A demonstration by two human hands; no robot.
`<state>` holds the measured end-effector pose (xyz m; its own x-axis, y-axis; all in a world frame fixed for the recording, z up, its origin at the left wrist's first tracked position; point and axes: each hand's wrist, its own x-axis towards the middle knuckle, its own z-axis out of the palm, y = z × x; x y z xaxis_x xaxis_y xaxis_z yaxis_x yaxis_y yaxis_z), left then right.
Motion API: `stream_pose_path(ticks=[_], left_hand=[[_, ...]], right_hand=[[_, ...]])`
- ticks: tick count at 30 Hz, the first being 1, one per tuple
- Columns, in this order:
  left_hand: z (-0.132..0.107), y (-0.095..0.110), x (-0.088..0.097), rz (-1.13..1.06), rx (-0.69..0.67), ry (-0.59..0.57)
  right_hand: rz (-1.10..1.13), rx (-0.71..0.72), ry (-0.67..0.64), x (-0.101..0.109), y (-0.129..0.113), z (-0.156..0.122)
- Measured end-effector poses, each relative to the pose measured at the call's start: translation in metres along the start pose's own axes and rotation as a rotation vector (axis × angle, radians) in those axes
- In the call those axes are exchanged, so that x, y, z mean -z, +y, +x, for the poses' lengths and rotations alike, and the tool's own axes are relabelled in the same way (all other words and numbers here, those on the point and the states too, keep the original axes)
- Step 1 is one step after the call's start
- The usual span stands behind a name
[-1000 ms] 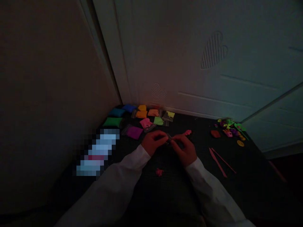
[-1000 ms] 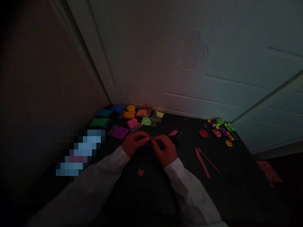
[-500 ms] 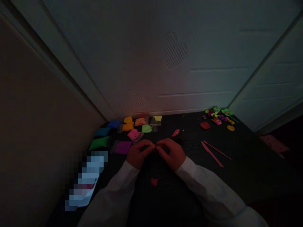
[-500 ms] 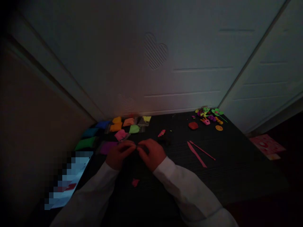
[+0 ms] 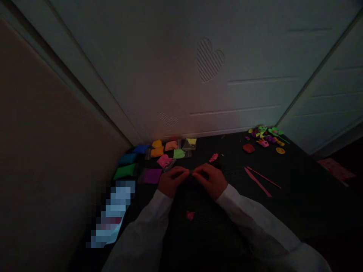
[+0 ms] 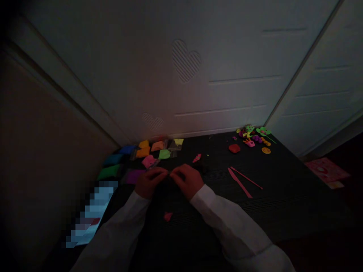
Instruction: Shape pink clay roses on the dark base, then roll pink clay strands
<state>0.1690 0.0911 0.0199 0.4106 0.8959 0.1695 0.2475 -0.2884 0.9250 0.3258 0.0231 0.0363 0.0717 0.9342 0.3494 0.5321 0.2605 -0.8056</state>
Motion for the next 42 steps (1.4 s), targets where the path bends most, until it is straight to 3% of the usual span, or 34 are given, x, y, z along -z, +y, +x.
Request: stream_pose_path(ticks=[7,15,27,32,39,42], left_hand=[[0.002,0.003,0.001,-0.096,0.021,0.009],[-0.002,0.004,-0.005,-0.085,-0.061,-0.064],[0.000,0.002,0.000,-0.035,-0.051,0.009],[0.002,0.003,0.005,0.012,0.026,0.038],[-0.002,0.007,0.002,0.147,0.030,0.122],[0.000,0.004,0.000,0.057,0.049,0.114]], right_hand=[[0.041,-0.073,0.029,0.000,0.007,0.001],[-0.037,0.000,-0.003,-0.002,0.005,0.000],[0.004,0.053,-0.005,-0.001,0.001,-0.001],[0.024,0.012,0.035,0.004,0.001,0.002],[0.088,-0.027,0.004,0.000,0.001,0.000],[0.173,-0.076,0.030,0.004,-0.001,0.003]])
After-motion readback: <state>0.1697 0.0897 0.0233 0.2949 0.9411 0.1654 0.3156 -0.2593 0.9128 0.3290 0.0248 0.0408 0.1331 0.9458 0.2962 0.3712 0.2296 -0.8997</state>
